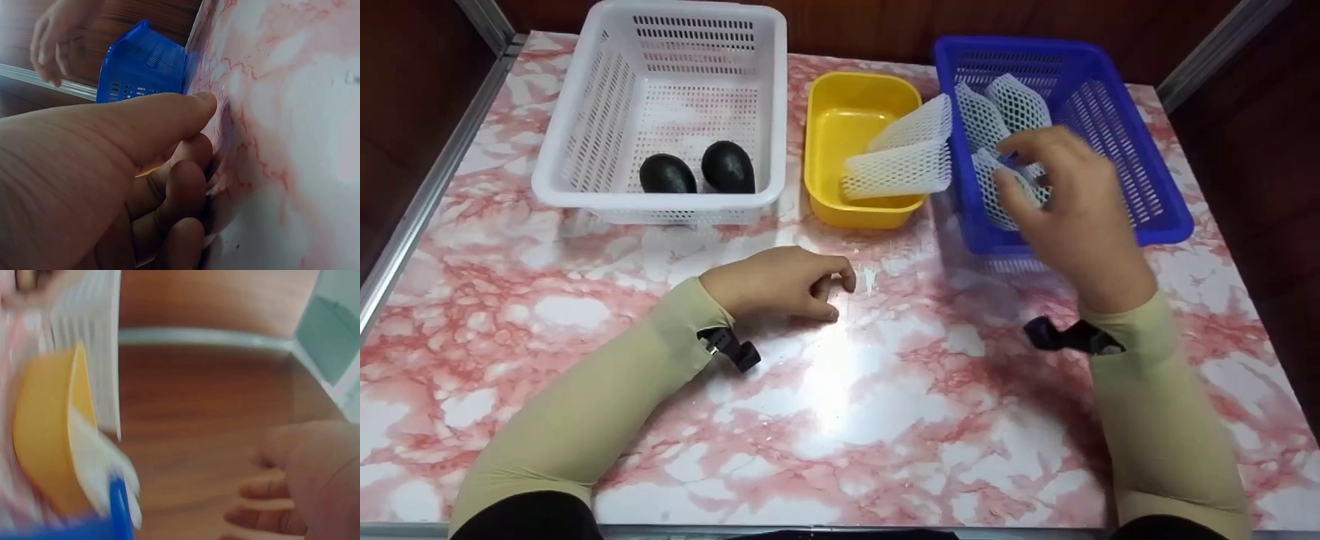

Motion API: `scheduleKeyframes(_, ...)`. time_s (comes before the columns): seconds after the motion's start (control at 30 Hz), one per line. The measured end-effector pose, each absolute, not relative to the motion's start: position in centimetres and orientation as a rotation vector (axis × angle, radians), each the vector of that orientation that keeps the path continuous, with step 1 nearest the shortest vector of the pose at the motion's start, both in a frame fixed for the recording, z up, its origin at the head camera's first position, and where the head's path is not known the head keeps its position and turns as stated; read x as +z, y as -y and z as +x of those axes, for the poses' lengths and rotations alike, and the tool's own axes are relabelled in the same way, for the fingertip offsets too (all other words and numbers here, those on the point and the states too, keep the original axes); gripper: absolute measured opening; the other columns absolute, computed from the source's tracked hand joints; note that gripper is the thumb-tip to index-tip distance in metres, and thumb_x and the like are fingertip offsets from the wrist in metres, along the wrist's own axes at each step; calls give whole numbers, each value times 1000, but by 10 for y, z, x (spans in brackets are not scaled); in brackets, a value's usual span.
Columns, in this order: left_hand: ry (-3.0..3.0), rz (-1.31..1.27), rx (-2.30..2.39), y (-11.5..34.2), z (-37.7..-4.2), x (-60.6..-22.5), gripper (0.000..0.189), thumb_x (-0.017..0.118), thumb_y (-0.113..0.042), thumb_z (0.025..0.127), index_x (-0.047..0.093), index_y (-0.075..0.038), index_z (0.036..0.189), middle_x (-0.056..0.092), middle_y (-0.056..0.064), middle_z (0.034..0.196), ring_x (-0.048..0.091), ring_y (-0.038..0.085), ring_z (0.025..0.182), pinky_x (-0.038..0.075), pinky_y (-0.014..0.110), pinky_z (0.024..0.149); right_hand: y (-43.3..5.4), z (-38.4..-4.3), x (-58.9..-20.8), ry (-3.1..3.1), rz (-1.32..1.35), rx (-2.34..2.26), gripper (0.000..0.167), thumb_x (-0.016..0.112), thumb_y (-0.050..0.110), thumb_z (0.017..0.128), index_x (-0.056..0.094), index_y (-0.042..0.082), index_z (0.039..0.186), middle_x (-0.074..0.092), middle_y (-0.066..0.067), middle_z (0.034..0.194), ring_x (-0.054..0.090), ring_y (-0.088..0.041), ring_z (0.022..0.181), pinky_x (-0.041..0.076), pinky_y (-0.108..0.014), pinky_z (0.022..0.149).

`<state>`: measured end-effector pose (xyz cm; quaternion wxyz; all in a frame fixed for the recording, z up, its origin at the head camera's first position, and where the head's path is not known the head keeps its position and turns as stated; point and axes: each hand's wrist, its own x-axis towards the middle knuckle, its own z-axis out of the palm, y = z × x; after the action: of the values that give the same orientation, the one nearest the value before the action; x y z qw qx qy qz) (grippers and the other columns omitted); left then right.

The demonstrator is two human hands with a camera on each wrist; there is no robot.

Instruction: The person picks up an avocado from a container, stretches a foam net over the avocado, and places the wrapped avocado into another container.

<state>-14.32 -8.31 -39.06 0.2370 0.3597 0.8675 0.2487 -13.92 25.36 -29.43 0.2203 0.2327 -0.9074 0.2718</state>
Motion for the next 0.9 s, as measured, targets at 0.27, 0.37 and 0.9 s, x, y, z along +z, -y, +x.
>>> scheduleKeyframes(0.27,-2372,965,685,85,-141,-390,37,78,-35,97,67,-28,132,68,-5,90,64,15,83,51,37,82,-198,-119,-331,2747,1444,603,34,84,19,96,77,9,127,76,-7,126,75,-19,101,65,-31,85)
scheduleKeyframes(0.37,-2367,971,679,84,-141,-389,38,78,-34,97,67,-27,132,68,-5,90,63,15,82,51,36,79,-189,-116,-347,2782,1612,537,35,88,20,92,78,9,123,74,-7,124,73,-21,110,65,-35,94)
scheduleKeyframes(0.9,-2390,992,641,82,-140,-388,38,77,-32,96,67,-25,133,68,-3,91,63,16,83,50,37,80,-176,-115,-370,3000,1551,354,33,89,13,86,81,20,118,72,-3,124,70,-24,109,61,-41,93)
